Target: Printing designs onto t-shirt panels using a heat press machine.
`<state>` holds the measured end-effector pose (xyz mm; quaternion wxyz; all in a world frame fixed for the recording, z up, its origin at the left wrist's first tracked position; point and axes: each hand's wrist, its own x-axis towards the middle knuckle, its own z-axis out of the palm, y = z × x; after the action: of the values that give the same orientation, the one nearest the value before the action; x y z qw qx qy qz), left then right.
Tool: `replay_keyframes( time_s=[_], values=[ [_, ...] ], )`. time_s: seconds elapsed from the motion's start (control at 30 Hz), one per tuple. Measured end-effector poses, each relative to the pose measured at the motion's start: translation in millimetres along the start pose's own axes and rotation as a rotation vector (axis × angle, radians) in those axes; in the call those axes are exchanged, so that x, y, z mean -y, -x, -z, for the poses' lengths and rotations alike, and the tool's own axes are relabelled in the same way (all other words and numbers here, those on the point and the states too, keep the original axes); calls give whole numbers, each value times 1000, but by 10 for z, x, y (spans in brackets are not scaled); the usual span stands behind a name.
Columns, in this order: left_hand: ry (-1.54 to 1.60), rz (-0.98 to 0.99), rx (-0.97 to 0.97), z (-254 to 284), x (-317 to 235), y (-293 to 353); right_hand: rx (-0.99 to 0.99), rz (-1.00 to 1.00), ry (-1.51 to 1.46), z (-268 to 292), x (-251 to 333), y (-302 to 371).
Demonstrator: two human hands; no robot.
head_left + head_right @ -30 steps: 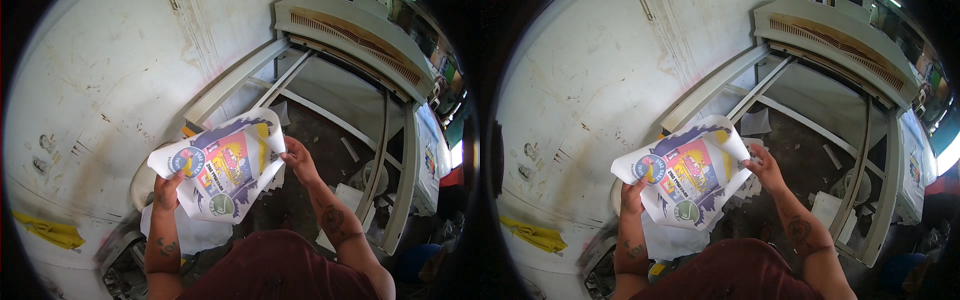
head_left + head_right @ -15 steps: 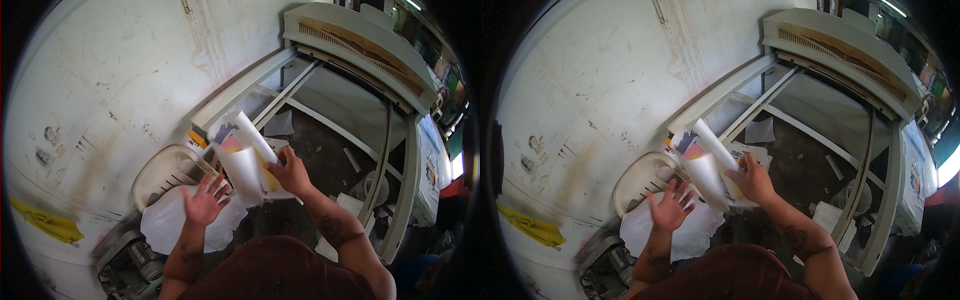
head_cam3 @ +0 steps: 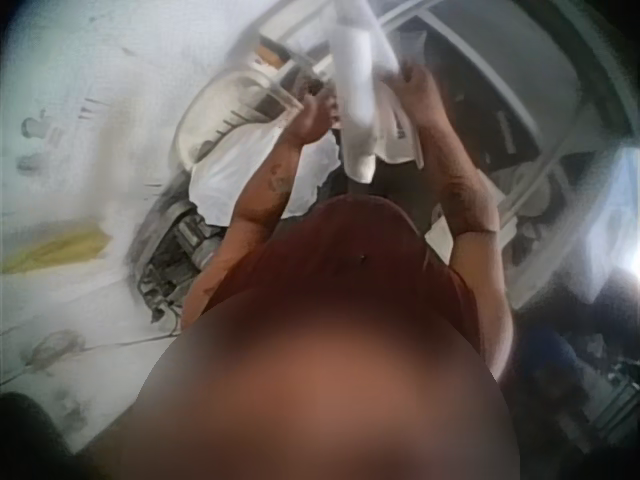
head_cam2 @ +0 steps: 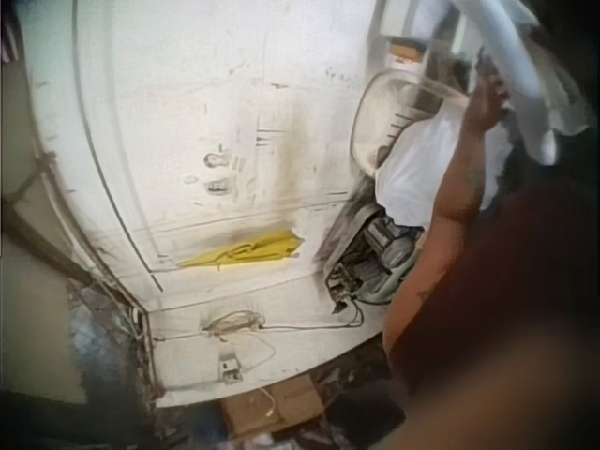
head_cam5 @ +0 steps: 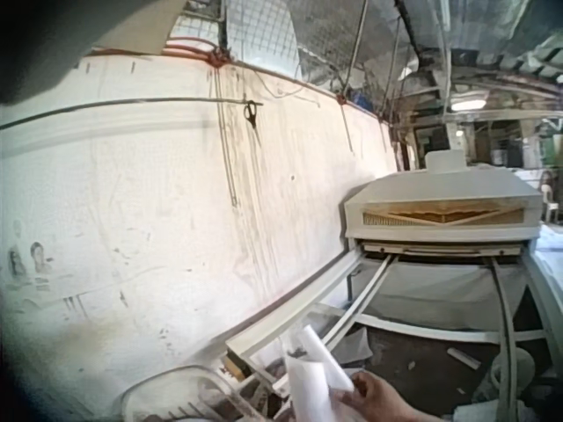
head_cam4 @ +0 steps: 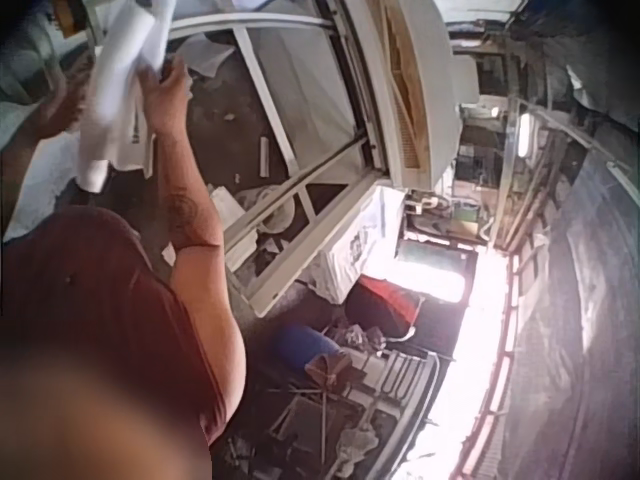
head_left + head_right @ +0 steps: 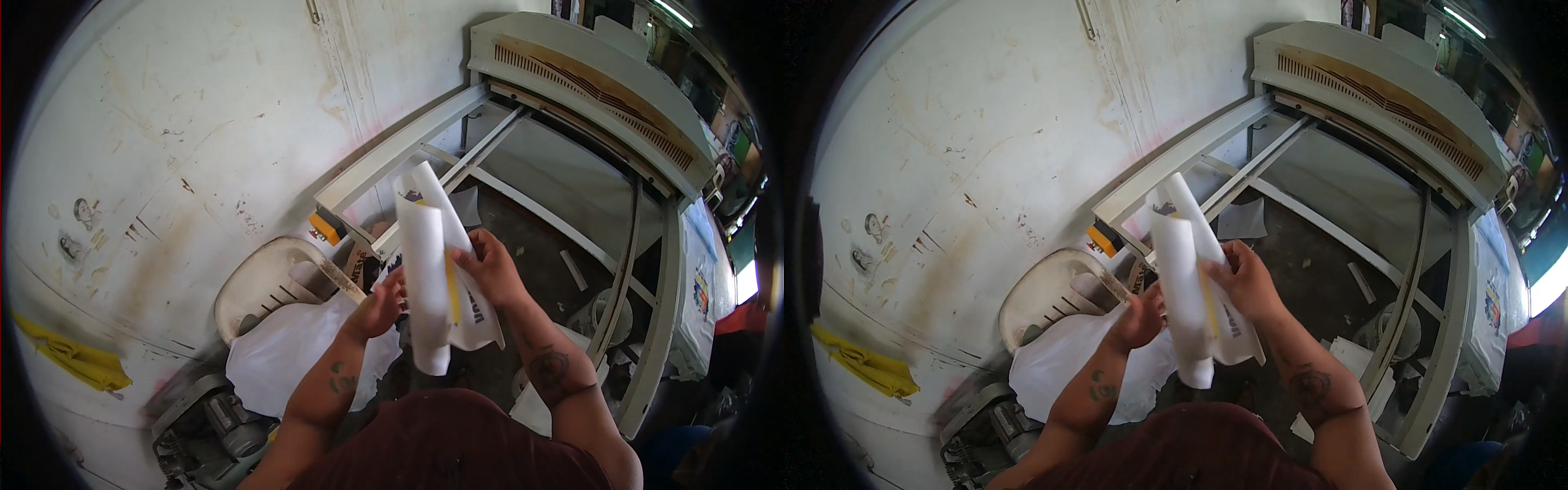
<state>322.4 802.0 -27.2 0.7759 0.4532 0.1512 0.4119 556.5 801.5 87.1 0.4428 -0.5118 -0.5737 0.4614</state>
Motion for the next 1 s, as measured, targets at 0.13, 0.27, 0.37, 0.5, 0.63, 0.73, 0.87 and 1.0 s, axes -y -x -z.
replay_keyframes(
  time_s=[0.13,0.27,0.37,0.5,0.63,0.73,0.87,1.0],
  values=[
    [-79,-52,115,-172,139,-7,52,-41,25,62,-23,-19],
    [296,63,5,-449,37,-46,-100,96,419,21,1,70],
    [325,121,-122,-401,107,-85,-256,234,461,-109,-124,120],
    [455,100,-78,-555,124,-112,-218,432,613,-239,-245,204],
    [379,38,-186,-624,90,-200,30,492,538,-376,-510,214],
    [-129,-245,-94,-686,-27,-274,241,243,66,-437,-676,268],
    [-483,-229,-161,-539,-50,-108,451,-6,-340,-389,-580,337],
    [104,-51,-205,-464,-88,-67,763,26,-829,-351,-506,328]
  ],
)
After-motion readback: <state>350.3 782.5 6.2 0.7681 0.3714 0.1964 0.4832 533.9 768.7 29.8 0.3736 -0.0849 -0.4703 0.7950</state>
